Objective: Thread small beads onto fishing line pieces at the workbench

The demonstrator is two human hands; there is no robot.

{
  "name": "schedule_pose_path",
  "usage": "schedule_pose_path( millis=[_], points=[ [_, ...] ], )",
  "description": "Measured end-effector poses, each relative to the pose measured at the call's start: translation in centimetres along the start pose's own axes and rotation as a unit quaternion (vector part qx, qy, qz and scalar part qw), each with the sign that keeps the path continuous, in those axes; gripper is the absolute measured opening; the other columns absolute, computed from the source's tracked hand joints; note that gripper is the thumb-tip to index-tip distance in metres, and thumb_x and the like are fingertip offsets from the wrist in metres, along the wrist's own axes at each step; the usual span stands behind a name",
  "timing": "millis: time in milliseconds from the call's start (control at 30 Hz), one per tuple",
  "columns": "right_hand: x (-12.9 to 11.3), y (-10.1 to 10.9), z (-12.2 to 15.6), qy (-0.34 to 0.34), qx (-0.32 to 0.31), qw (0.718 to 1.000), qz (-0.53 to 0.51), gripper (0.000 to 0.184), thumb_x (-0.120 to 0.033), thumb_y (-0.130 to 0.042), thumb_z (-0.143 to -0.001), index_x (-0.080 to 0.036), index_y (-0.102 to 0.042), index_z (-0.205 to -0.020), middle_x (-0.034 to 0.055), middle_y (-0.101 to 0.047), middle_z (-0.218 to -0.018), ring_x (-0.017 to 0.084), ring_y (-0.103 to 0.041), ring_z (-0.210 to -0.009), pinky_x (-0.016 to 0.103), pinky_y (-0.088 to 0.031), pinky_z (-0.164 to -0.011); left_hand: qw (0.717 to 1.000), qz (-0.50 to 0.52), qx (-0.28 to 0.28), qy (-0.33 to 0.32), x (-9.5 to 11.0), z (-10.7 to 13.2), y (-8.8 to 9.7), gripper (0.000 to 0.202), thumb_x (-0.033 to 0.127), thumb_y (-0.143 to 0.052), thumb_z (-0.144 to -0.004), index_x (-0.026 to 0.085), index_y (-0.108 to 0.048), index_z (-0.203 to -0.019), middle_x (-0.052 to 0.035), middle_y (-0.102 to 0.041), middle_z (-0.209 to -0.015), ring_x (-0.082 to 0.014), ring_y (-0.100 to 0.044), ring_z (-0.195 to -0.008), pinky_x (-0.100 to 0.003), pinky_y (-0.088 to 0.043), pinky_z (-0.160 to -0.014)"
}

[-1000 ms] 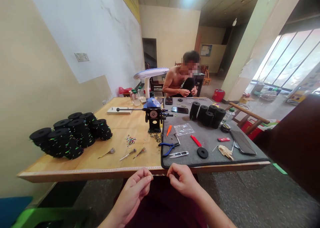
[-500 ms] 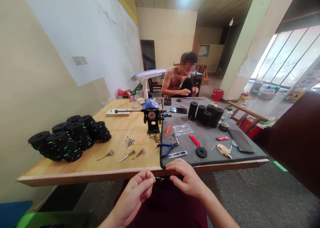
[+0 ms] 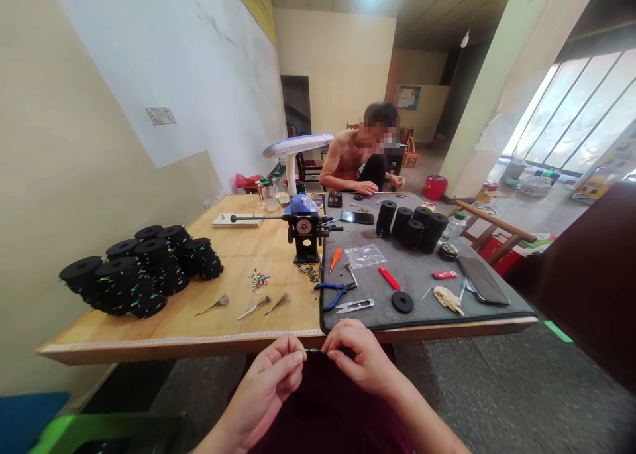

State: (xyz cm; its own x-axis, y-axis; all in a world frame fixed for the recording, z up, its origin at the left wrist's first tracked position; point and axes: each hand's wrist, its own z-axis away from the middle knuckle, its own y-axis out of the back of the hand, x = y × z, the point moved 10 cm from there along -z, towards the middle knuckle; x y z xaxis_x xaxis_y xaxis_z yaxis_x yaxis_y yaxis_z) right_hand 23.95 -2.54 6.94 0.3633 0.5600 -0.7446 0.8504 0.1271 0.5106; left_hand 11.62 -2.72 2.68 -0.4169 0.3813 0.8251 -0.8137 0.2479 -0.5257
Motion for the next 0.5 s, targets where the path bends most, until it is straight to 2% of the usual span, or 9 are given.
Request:
schedule_pose_path(
  millis=[333,433,500],
  points=[
    [1.8,0.8,1.1,-0.020,0.005,0.999,0.046,0.010,-0.019,-0.056,-0.086,-0.022,-0.062,-0.079,0.0025,-0.069,-0.083,0.019,-0.060,-0.084,0.035,-0.042,-0.084,1.000,0.011,-0.001,0.009,0.1,0.1,-0.1,0.023,0.028,-0.074,-0.073,0.015,-0.056,-0.068,0.0088,-0.034,-0.053,-0.0049,-0.021,-0.047,-0.021,-0.018,-0.047],
    [1.6,0.7,1.0,-0.027,-0.005,0.999,0.042,0.012,-0.019,-0.057,-0.086,-0.024,-0.066,-0.090,0.0036,-0.071,-0.091,0.020,-0.061,-0.090,0.036,-0.042,-0.087,1.000,-0.001,-0.003,0.011,0.0,0.1,-0.2,0.023,0.028,-0.073,-0.074,0.014,-0.056,-0.068,0.0082,-0.035,-0.054,-0.0046,-0.022,-0.048,-0.020,-0.019,-0.047],
    [1.1,0.6,0.8,-0.022,-0.010,0.999,0.035,0.020,-0.018,-0.058,-0.083,-0.026,-0.066,-0.100,0.0042,-0.070,-0.097,0.020,-0.061,-0.095,0.035,-0.043,-0.089,1.000,-0.008,-0.005,0.012,-0.1,0.1,-0.2,0.022,0.028,-0.073,-0.074,0.014,-0.056,-0.069,0.0080,-0.036,-0.056,-0.0046,-0.023,-0.048,-0.020,-0.019,-0.047]
  ],
)
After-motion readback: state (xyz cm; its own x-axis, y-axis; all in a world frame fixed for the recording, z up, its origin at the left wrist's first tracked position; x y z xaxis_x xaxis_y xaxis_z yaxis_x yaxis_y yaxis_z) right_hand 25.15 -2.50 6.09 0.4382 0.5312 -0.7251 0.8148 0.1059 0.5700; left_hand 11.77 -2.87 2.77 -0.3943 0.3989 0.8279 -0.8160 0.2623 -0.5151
